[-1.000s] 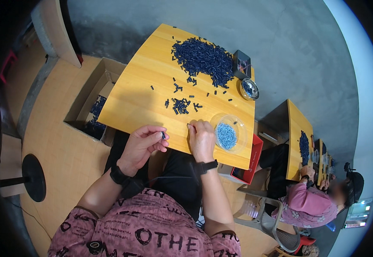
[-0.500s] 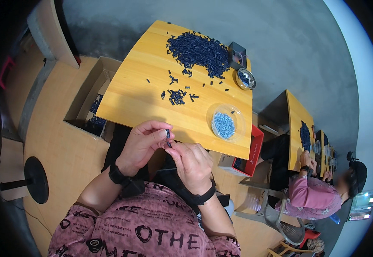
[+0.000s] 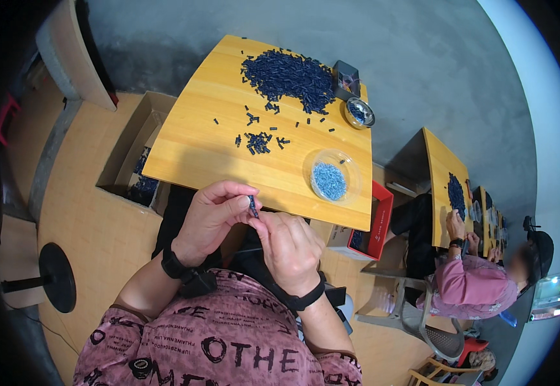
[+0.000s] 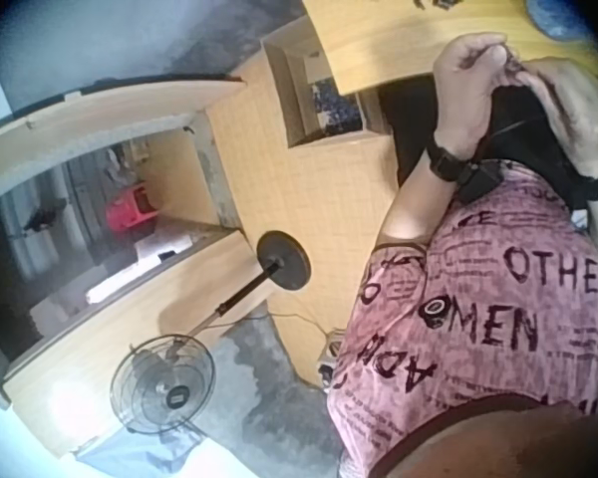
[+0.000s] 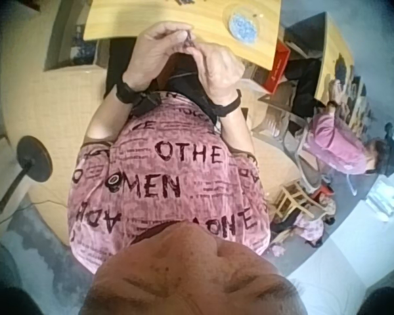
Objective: Assembling small black and blue plastic components at a workbench.
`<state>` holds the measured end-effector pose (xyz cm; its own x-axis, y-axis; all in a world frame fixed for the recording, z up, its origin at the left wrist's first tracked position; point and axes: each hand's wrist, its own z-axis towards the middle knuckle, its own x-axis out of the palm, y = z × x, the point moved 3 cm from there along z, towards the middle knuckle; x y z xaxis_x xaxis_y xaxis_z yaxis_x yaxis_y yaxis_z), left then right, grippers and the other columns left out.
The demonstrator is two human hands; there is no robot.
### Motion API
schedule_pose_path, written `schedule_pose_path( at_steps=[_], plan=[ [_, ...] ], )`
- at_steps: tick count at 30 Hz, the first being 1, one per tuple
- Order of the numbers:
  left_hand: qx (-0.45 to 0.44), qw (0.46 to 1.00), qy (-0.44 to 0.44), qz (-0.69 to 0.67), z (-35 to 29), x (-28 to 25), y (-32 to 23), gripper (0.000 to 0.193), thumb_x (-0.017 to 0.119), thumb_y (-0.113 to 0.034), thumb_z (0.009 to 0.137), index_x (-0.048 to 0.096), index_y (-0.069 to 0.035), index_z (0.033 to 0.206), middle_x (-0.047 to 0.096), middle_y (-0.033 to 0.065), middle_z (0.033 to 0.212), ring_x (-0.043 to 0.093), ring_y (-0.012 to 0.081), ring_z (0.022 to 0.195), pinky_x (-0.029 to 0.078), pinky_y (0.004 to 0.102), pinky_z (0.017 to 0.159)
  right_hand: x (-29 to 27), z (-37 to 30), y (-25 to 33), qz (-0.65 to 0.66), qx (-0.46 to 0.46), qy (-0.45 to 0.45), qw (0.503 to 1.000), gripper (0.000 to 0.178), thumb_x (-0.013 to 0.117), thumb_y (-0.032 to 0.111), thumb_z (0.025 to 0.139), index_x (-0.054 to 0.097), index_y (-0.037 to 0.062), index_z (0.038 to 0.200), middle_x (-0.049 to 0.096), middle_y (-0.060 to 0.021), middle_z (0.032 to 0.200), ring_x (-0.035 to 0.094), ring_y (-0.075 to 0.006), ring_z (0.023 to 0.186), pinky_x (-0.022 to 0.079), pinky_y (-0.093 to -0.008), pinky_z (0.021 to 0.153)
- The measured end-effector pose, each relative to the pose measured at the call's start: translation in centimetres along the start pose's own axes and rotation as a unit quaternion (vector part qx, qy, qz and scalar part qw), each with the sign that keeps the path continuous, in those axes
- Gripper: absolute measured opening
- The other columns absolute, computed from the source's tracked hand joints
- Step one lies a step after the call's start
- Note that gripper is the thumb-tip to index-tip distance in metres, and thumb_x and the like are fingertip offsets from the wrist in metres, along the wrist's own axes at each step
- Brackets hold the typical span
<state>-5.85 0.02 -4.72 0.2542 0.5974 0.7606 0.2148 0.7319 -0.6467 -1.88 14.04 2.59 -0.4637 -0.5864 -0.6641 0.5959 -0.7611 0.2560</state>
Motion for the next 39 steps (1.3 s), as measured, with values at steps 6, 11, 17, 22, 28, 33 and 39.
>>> schedule_pose_path(
  at_steps=[6,11,17,22,28,33,39],
  plan=[
    [0.013,1.000,-0.006,0.023,-0.1,0.4,0.0,0.018,0.060,-0.003,0.096,0.065,0.001,0.114,0.069,0.0116,0.101,0.068,0.0165,0.092,0.059,0.0285,0.080,-0.1,-0.4,-0.1,-0.008,-0.002,0.006,1.000,0.019,0.079,0.007,0.079,0.067,0.0035,0.094,0.067,-0.0090,0.080,0.066,-0.0250,0.069,0.052,-0.0333,0.059],
    [0.021,0.999,-0.014,0.022,-0.3,0.3,0.1,0.018,0.061,-0.002,0.096,0.066,0.002,0.112,0.069,0.0122,0.100,0.068,0.0168,0.091,0.060,0.0294,0.080,-0.2,-0.2,0.2,-0.015,0.001,0.011,1.000,0.017,0.077,0.007,0.081,0.067,0.0035,0.093,0.066,-0.0093,0.080,0.066,-0.0258,0.068,0.052,-0.0340,0.060],
    [0.020,1.000,-0.022,-0.005,-0.5,0.3,0.7,0.015,0.062,-0.002,0.095,0.066,0.002,0.109,0.070,0.0158,0.099,0.070,0.0214,0.092,0.061,0.0333,0.078,0.1,-0.6,0.3,-0.023,-0.008,0.005,1.000,0.016,0.076,0.006,0.081,0.066,0.0028,0.093,0.066,-0.0100,0.082,0.065,-0.0264,0.069,0.052,-0.0339,0.060],
    [-0.002,0.998,-0.032,-0.054,-0.4,0.2,1.1,0.013,0.064,0.000,0.093,0.066,0.002,0.106,0.070,0.0164,0.099,0.070,0.0221,0.091,0.061,0.0340,0.078,0.1,-0.5,0.5,-0.019,-0.023,-0.007,1.000,0.016,0.076,0.003,0.080,0.066,0.0005,0.092,0.065,-0.0100,0.081,0.065,-0.0255,0.069,0.052,-0.0336,0.061],
    [-0.019,0.999,-0.012,-0.041,-0.7,0.6,0.9,0.013,0.064,0.001,0.093,0.068,0.002,0.105,0.070,0.0161,0.100,0.069,0.0216,0.091,0.061,0.0329,0.079,0.0,-0.6,0.4,-0.035,-0.045,-0.019,0.998,0.017,0.078,0.002,0.079,0.067,0.0000,0.092,0.065,-0.0099,0.080,0.065,-0.0248,0.069,0.053,-0.0327,0.061],
    [-0.009,1.000,-0.017,0.008,-0.7,0.8,0.1,0.015,0.064,0.002,0.092,0.068,0.002,0.107,0.069,0.0148,0.100,0.069,0.0200,0.091,0.059,0.0314,0.082,-0.1,-0.7,0.0,-0.017,-0.066,-0.033,0.997,0.023,0.082,0.006,0.075,0.068,0.0021,0.093,0.065,-0.0084,0.080,0.065,-0.0240,0.069,0.053,-0.0322,0.061],
    [-0.008,1.000,-0.002,-0.003,-0.7,1.0,-0.6,0.015,0.063,0.000,0.094,0.068,0.001,0.108,0.070,0.0109,0.099,0.068,0.0159,0.092,0.058,0.0284,0.082,-0.4,-0.1,-0.5,0.045,-0.075,-0.009,0.996,0.029,0.085,0.010,0.072,0.067,0.0048,0.093,0.067,-0.0079,0.082,0.066,-0.0236,0.070,0.052,-0.0318,0.060]
  ],
)
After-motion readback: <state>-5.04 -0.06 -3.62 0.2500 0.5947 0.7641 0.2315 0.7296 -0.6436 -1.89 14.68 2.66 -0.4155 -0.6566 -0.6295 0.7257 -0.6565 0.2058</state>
